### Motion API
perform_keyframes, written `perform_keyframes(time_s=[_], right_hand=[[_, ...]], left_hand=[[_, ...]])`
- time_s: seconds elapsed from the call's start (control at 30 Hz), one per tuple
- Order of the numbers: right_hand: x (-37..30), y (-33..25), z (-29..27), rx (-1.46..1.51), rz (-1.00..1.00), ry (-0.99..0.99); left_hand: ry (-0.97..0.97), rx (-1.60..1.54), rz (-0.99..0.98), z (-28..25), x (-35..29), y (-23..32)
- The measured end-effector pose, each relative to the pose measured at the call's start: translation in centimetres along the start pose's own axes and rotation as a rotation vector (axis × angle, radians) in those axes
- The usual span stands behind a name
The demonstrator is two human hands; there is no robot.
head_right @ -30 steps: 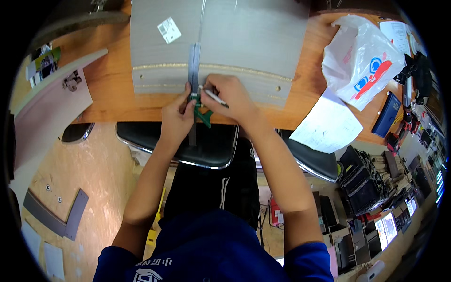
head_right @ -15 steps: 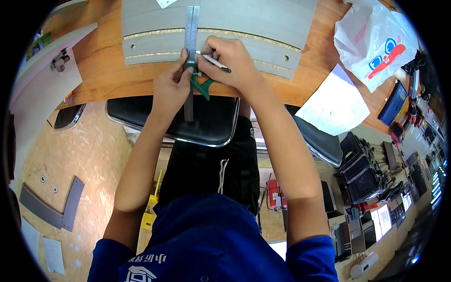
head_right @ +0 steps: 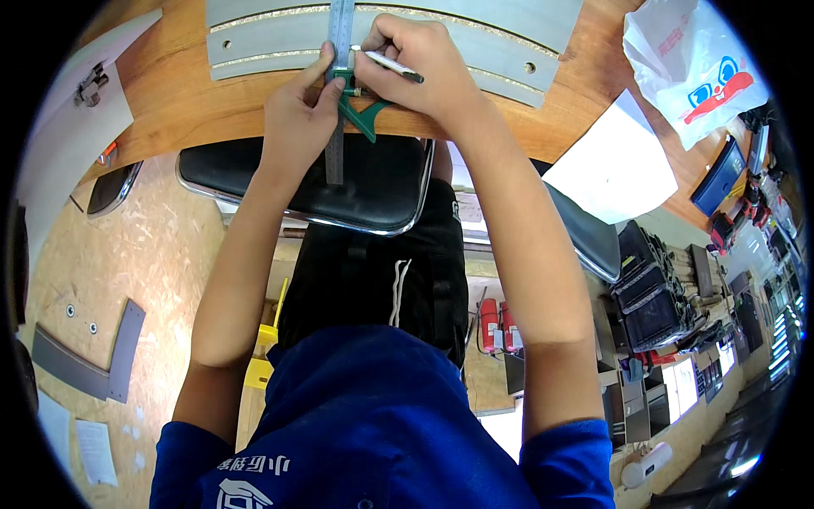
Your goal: The person uses a combination square and a pencil to measure and mark lines on a large, grey, curved wooden board. They repeatedly position the square at different points along the board's length and draw straight lines to guide future cuts or assembly.
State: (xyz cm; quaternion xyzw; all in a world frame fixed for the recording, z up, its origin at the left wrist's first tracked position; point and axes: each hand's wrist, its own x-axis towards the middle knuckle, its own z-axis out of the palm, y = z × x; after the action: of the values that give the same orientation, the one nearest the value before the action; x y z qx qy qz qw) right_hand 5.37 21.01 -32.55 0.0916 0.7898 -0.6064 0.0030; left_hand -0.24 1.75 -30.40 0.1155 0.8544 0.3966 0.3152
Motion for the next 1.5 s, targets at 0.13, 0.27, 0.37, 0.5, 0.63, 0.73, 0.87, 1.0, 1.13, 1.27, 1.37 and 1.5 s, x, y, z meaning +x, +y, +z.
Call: perform_keyframes(time_s=[0.13, 0.27, 0.37, 0.5, 0.63, 0.73, 0.87, 1.0, 1.13, 1.27, 1.37, 1.5], right_hand=[[0.3, -0.9, -0.2, 0.010, 0.135, -0.062], [0.6, -1.6, -0.6, 0.149, 0.209, -0.069], [0.6, -1.6, -0.5, 0.185, 0.193, -0.019], [0.7, -1.3, -0.3, 0.154, 0.204, 0.023], [0.8, -1.2, -0.2, 0.140, 0.197, 0.043], [0.9, -1.2, -0.2, 0.122, 0.199, 0.058], [1.0, -1.2, -0.1, 0.116, 0.197, 0.065], [1.0, -1.3, 0.0, 0.114, 0.168, 0.045], [0.4, -0.2, 0.6, -0.030, 0.062, 0.079], [0.7, -1.1, -0.1, 0.119, 0.220, 0.051], [1.0, -1.7, 0.0, 0.280, 0.328, 0.070], [1.2, -1.6, 0.0, 0.175, 0.285, 0.133]], left_hand=[[0.010, 0.004, 0.021, -0.2, -0.1, -0.2], [0.010, -0.005, 0.010, -0.1, -0.1, 0.0], [0.021, 0.005, 0.019, 0.0, -0.1, -0.3], [-0.012, 0.044, 0.007, -0.1, -0.1, -0.1], [-0.010, 0.038, -0.001, -0.1, -0.1, -0.1], [-0.010, 0.042, -0.003, -0.1, -0.1, 0.0], [0.000, 0.041, 0.009, -0.1, -0.1, -0.4], [-0.008, 0.056, -0.005, -0.4, -0.1, 0.0], [-0.002, 0.036, 0.004, -0.4, 0.0, 0.0], [0.027, 0.006, 0.055, 0.1, 0.0, -0.6], [0.021, 0.014, 0.041, 0.1, 0.0, -0.5], [0.010, 0.016, 0.012, 0.2, 0.1, 0.1]])
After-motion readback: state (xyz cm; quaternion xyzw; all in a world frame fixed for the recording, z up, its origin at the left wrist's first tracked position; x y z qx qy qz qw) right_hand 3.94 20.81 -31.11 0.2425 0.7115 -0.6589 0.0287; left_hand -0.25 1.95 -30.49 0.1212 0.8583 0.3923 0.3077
